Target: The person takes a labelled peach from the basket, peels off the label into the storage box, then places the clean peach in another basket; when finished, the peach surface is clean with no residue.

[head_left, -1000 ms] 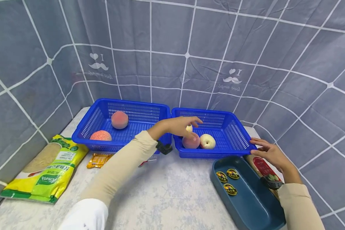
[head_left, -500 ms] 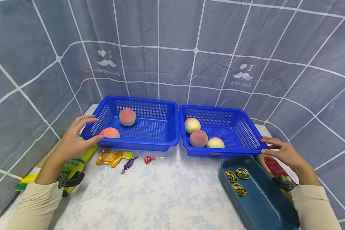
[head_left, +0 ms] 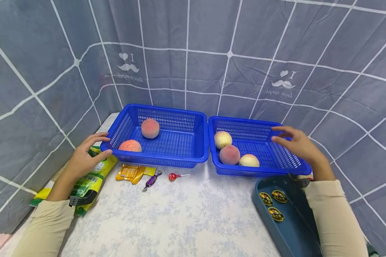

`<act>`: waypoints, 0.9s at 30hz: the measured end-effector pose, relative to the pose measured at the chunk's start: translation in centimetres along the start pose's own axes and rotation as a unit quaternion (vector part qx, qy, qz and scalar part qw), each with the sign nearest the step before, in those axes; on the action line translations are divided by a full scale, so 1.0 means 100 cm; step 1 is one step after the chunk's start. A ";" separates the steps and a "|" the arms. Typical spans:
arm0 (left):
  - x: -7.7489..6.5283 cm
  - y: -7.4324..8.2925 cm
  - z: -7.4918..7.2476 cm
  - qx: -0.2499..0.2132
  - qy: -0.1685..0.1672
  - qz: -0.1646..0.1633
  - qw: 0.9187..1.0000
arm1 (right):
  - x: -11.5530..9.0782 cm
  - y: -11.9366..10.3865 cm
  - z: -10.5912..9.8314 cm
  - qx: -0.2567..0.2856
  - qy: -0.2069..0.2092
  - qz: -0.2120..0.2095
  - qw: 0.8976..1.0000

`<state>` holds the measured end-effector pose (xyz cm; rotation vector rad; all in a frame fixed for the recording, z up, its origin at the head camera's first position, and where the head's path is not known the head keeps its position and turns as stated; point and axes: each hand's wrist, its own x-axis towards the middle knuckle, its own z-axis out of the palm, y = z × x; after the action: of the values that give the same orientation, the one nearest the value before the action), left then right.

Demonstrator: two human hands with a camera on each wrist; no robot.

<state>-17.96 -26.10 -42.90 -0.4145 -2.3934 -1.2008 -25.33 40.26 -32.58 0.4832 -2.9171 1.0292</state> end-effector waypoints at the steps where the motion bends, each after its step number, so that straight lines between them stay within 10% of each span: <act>1: -0.001 -0.001 -0.001 -0.001 0.001 0.000 1.000 | 0.014 -0.012 0.008 0.005 -0.007 -0.027 1.000; 11: -0.003 -0.008 -0.001 -0.021 0.001 -0.018 1.000 | 0.146 -0.138 0.108 0.067 -0.079 -0.201 0.974; 18: -0.006 -0.005 -0.004 -0.031 0.001 -0.025 0.999 | 0.200 -0.200 0.186 0.039 -0.174 -0.206 0.962; 27: -0.007 -0.005 -0.001 -0.027 0.003 -0.027 0.999 | 0.222 -0.220 0.245 0.060 -0.235 -0.168 0.956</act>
<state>-17.53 -26.54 -43.49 -0.3651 -2.3858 -1.2910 -37.87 2.72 -35.84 1.3456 -2.9848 1.1761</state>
